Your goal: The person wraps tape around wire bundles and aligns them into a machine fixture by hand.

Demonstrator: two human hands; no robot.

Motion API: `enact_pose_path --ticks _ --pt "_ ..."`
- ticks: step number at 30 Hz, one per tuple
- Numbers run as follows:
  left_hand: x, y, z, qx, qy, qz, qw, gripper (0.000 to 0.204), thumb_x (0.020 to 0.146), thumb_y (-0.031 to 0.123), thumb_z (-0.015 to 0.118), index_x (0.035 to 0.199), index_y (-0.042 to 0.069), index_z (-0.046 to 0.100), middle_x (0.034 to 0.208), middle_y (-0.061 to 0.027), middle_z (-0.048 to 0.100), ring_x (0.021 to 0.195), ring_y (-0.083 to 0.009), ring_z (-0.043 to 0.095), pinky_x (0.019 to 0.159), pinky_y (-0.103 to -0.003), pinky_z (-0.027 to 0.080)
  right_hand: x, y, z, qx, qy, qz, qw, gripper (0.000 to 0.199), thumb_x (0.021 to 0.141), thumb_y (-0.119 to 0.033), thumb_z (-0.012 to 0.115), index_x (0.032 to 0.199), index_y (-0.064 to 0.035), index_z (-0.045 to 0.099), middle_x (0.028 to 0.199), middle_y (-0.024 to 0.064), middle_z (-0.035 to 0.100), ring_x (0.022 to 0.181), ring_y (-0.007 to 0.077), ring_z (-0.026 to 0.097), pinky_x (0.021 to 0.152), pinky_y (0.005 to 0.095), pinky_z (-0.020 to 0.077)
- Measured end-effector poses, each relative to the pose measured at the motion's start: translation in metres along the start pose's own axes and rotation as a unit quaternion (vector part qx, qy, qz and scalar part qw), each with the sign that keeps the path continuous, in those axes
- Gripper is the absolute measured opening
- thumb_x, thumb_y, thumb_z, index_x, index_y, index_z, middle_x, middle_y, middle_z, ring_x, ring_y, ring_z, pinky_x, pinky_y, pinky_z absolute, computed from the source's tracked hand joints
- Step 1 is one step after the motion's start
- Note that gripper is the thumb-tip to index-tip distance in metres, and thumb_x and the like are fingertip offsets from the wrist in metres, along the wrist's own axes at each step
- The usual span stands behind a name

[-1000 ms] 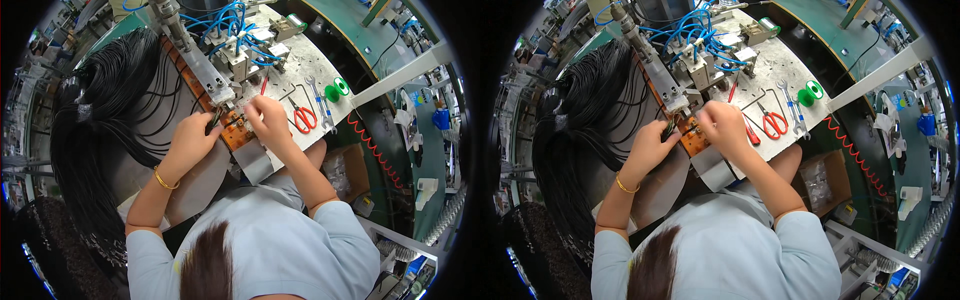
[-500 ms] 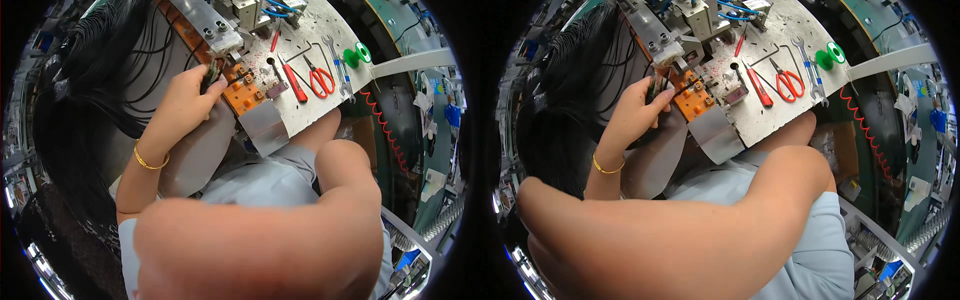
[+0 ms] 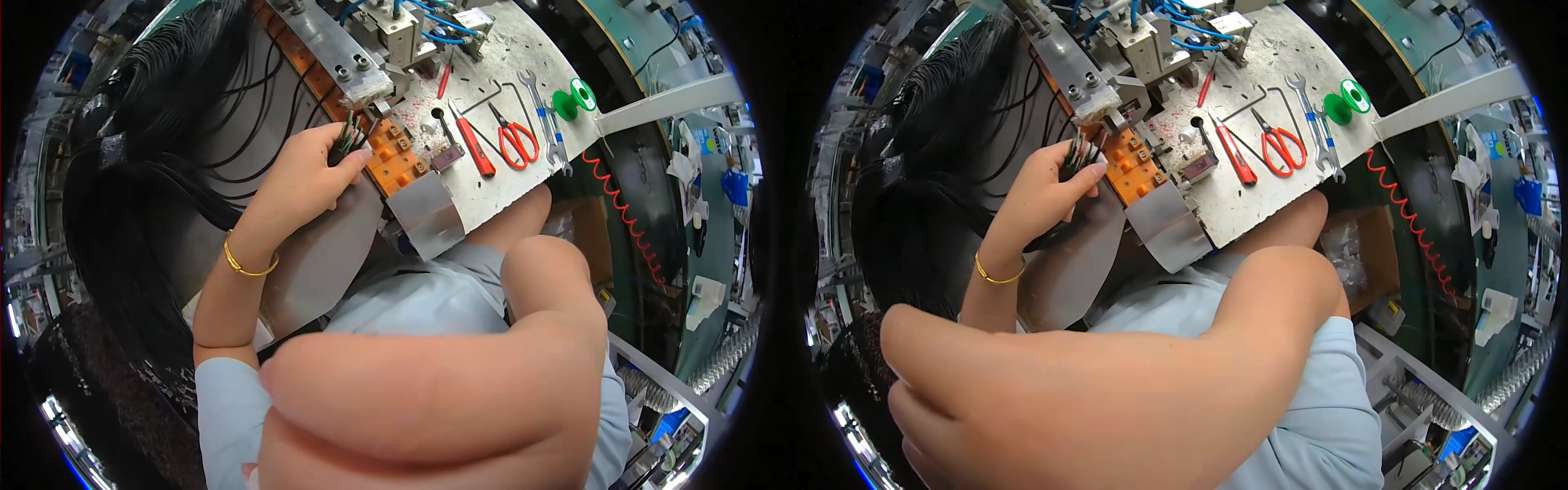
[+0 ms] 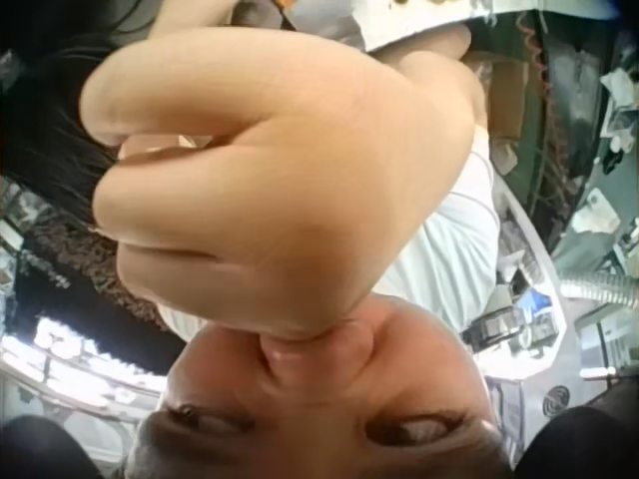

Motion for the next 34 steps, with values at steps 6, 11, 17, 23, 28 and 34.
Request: enact_pose_path --ticks 6,11,17,23,28,34 --pt "0.008 -0.013 -0.005 -0.094 -0.011 0.057 0.994 0.020 0.091 0.021 0.060 0.087 0.002 0.058 0.068 -0.0011 0.059 0.047 -0.0056 0.048 0.043 -0.022 0.039 -0.008 0.024 0.007 -0.004 0.003 0.034 0.999 0.024 0.056 -0.010 0.073 0.078 -0.0140 0.063 0.079 -0.0021 0.061 0.067 0.0201 0.057 0.068 0.0360 0.0448" --pt "0.004 0.001 0.007 -0.115 -0.075 0.023 0.990 0.020 0.089 0.022 0.064 0.092 0.002 0.061 0.072 0.0004 0.061 0.048 -0.0035 0.046 0.043 -0.019 0.039 -0.126 0.162 0.024 -0.036 0.063 0.371 0.926 0.009 0.082 -0.006 0.065 0.090 -0.0023 0.063 0.081 0.0088 0.062 0.073 0.0231 0.059 0.073 0.0306 0.0443" --pt "-0.002 0.002 0.004 -0.070 -0.060 0.020 0.996 0.021 0.088 0.024 0.066 0.092 0.004 0.063 0.071 0.0012 0.061 0.050 -0.0021 0.046 0.044 -0.018 0.039 -0.119 0.164 0.029 0.061 0.102 0.371 0.921 0.012 0.085 -0.009 0.064 0.093 0.0003 0.062 0.083 0.0081 0.062 0.078 0.0186 0.058 0.074 0.0296 0.0442" --pt "0.002 0.002 0.002 -0.040 -0.053 0.041 0.997 0.021 0.087 0.026 0.068 0.086 0.005 0.066 0.067 0.0028 0.061 0.050 -0.0021 0.046 0.045 -0.019 0.038 -0.116 0.164 0.027 0.117 0.105 0.367 0.917 0.012 0.083 -0.012 0.066 0.088 -0.0017 0.064 0.076 0.0089 0.060 0.073 0.0222 0.057 0.064 0.0323 0.0434" --pt "-0.002 0.001 0.006 -0.026 -0.071 0.052 0.996 0.023 0.086 0.027 0.069 0.081 0.005 0.068 0.065 0.0034 0.061 0.051 -0.0024 0.047 0.046 -0.020 0.037 -0.102 0.152 0.023 0.070 0.061 0.319 0.943 0.010 0.084 -0.012 0.065 0.087 -0.0029 0.064 0.074 0.0072 0.060 0.072 0.0193 0.057 0.064 0.0315 0.0436" --pt "0.002 0.001 0.010 -0.058 -0.084 0.054 0.993 0.023 0.085 0.029 0.071 0.085 0.006 0.070 0.064 0.0030 0.061 0.050 -0.0054 0.048 0.047 -0.021 0.039 -0.117 0.162 0.026 0.115 0.069 0.365 0.921 0.010 0.085 -0.015 0.065 0.086 -0.0046 0.065 0.075 0.0074 0.062 0.073 0.0182 0.059 0.066 0.0315 0.0452"
Point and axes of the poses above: each hand's wrist, its own x-axis towards the middle knuckle, its own z-axis out of the palm, y = z × x, the point moved 10 cm from there along x, towards the middle knuckle
